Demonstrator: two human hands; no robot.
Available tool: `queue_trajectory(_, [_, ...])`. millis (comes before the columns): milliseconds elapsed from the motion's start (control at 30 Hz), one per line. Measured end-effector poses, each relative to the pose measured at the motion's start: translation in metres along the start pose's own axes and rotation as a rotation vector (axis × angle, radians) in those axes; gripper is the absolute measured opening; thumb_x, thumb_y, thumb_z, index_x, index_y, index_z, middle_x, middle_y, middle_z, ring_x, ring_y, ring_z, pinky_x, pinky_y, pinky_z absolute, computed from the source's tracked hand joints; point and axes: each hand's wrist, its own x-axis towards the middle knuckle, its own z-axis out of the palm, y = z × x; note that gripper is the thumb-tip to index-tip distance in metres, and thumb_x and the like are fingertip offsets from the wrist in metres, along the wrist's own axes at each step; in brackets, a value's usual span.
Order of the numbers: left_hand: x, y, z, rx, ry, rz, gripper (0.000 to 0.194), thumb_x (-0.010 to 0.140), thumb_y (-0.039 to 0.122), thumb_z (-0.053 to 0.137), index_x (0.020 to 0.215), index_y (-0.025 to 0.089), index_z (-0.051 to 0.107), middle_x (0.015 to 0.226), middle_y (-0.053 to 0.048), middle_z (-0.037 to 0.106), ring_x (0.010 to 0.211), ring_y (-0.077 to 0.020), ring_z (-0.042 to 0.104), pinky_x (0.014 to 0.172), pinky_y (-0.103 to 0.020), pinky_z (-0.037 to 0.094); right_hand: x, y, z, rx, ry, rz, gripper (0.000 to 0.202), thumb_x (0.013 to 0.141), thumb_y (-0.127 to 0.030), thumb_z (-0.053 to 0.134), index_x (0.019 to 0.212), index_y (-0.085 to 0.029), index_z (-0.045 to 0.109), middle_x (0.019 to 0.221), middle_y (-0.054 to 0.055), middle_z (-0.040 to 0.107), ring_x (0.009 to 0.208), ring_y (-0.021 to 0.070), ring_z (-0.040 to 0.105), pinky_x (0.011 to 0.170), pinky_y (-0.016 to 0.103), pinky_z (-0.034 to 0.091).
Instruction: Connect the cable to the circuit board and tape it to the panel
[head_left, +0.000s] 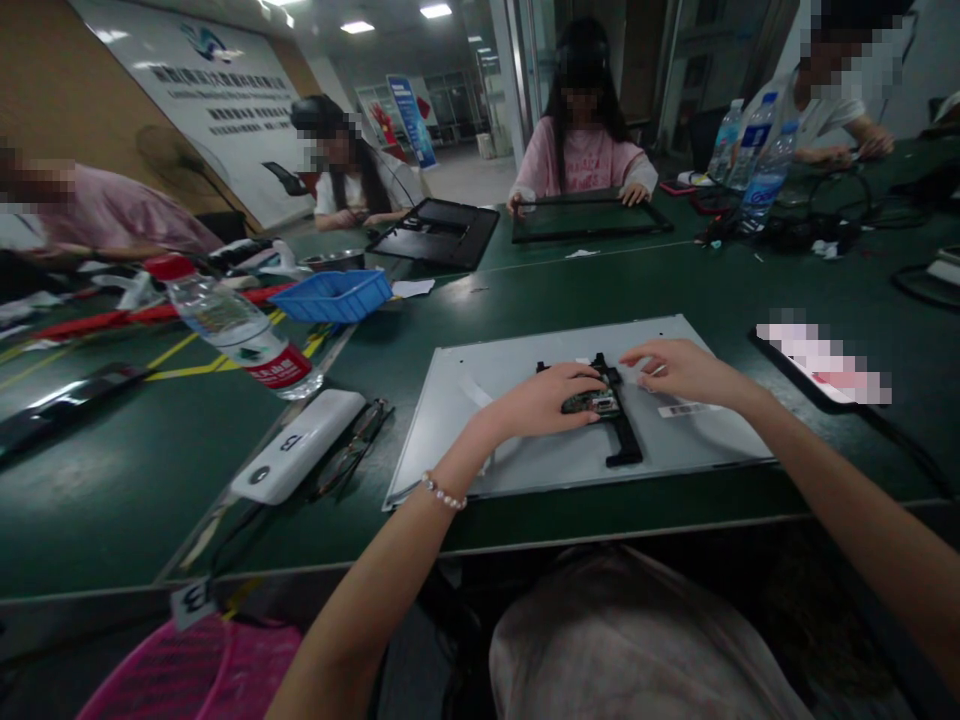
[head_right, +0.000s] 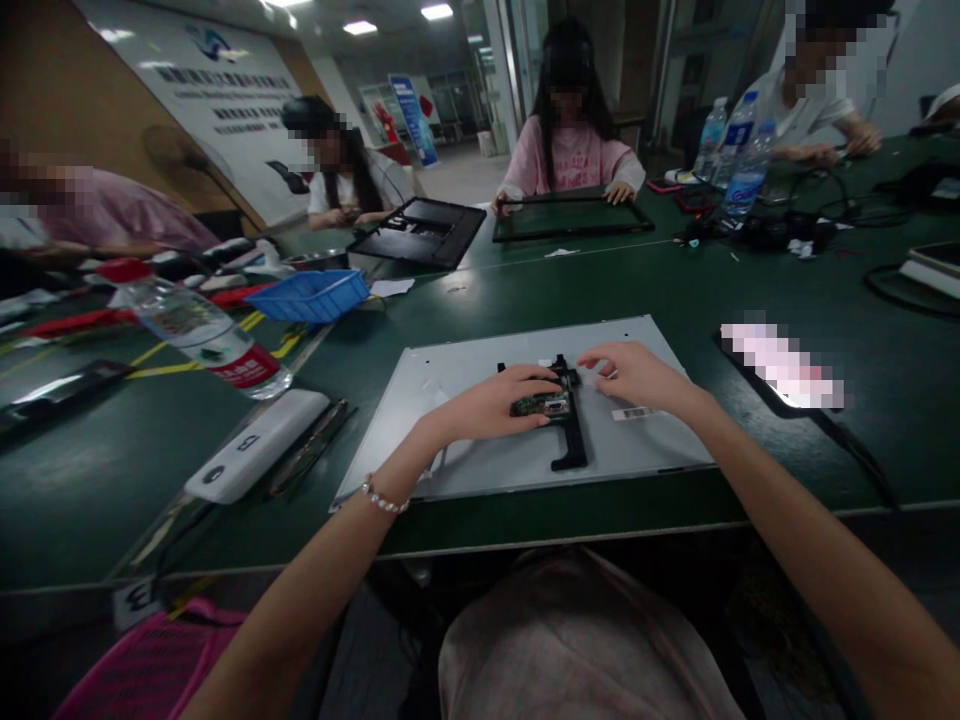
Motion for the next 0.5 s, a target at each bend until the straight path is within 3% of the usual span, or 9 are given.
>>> queue_trajectory(67, [0.000, 0.000, 0.000, 0.003, -0.007, -0.002, 0.041, 0.089, 0.032, 0.056, 0.127, 0.017, 0.053, 0.133, -0.012, 0.050, 0.126, -0.0233, 0.045, 0.108, -0.039, 0.034, 0.001, 0.005, -0.001, 0.038, 0.030, 0.047, 0.032, 0.075, -0.022, 0.062, 0.106, -0.021, 0.068, 0.115, 0.008, 0.066, 0.079, 0.0190, 0.068, 0.074, 0.032, 0.054])
queue_trajectory(200, [0.001, 0.001, -0.001, 0.003, -0.007, 0.006, 0.038, 0.088, 0.030, 0.056, 0.125, 0.018, 0.055, 0.133, -0.012, 0.051, 0.126, -0.0236, 0.045, 0.107, -0.040, 0.035, 0.002, 0.012, -0.003, 0.190, 0.019, 0.099, 0.013, 0.073, -0.028, 0.066, 0.079, -0.018, 0.072, 0.117, 0.009, 0.065, 0.081, 0.0208, 0.069, 0.075, 0.034, 0.056])
queue_trajectory(367, [0.000, 0.002, 0.000, 0.007, -0.004, 0.011, 0.037, 0.089, 0.029, 0.055, 0.125, 0.019, 0.055, 0.133, -0.011, 0.051, 0.126, -0.0234, 0.045, 0.107, -0.040, 0.035, -0.001, 0.004, -0.005, 0.303, -0.100, 0.177, 0.021, 0.076, -0.031, 0.065, 0.090, -0.019, 0.073, 0.095, 0.008, 0.072, 0.082, 0.0211, 0.067, 0.076, 0.034, 0.054])
queue_trajectory(500, [0.000, 0.003, 0.001, -0.004, 0.013, 0.017, 0.040, 0.088, 0.027, 0.055, 0.127, 0.019, 0.052, 0.132, -0.011, 0.051, 0.124, -0.0229, 0.046, 0.106, -0.040, 0.035, -0.004, -0.003, -0.006, 0.402, -0.262, 0.184, 0.027, 0.078, -0.033, 0.062, 0.099, -0.019, 0.071, 0.094, 0.006, 0.071, 0.079, 0.0178, 0.065, 0.070, 0.030, 0.052])
